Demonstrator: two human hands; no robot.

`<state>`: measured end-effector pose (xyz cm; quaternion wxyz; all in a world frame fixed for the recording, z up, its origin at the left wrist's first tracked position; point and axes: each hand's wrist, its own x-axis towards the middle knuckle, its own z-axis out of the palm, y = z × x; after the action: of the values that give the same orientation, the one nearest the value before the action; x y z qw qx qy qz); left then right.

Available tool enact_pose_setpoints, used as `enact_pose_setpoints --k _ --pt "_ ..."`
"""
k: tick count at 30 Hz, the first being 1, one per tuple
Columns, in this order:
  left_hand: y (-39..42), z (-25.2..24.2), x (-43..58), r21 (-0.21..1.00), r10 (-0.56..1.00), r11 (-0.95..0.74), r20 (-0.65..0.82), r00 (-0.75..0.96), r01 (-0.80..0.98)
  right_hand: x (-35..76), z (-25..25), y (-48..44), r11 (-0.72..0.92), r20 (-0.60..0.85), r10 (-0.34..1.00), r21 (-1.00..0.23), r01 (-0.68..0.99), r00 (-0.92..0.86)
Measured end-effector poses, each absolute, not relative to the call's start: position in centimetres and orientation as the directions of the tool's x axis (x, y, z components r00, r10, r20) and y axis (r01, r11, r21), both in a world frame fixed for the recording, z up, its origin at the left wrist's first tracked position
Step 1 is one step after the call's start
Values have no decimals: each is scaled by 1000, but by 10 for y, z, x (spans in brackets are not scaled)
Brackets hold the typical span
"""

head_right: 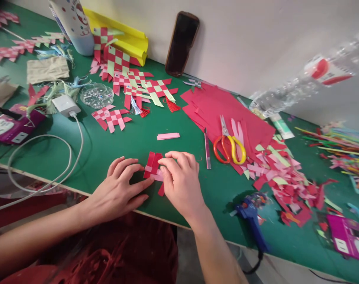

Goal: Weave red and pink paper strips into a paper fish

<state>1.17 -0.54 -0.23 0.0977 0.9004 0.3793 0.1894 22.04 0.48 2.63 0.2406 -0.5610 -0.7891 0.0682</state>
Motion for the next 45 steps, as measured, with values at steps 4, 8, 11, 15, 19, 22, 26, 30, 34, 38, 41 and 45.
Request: enact_pose_setpoints --k 4,8,11,15,19,22,26,30,34,38,41,45 --pt "-6 -1 12 308 725 -689 285 627 656 209 27 3 388 242 914 -281 878 -326" --pt "-6 -2 12 301 724 -690 300 621 659 202 20 5 371 140 928 -249 894 -346" --pt "-6 -2 11 302 722 -692 299 624 656 200 18 5 369 108 929 -248 896 -353" --pt "-6 -3 11 307 726 -688 283 627 658 200 20 4 381 103 925 -245 892 -367" --pt "-6 -4 12 300 709 -705 289 643 642 208 26 3 391 162 919 -250 886 -359" --pt "-6 -6 11 314 699 -715 285 656 625 219 28 0 354 303 913 -261 898 -271" --pt "-5 -5 10 333 696 -716 273 664 613 227 21 -12 325 298 922 -244 914 -248" --pt "-5 -4 11 331 696 -716 273 664 615 224 12 -21 308 206 942 -213 927 -265" --pt "-6 -3 12 317 697 -716 267 666 622 222 11 -24 306 222 940 -221 926 -258" --pt "-6 -3 12 272 677 -736 272 684 620 221 10 -25 299 228 942 -245 922 -245" --pt "-6 -4 14 218 629 -777 278 726 590 225 9 -24 302 221 944 -274 913 -246" --pt "-4 -7 16 181 580 -814 272 768 552 242 12 -24 307 294 931 -304 902 -218"
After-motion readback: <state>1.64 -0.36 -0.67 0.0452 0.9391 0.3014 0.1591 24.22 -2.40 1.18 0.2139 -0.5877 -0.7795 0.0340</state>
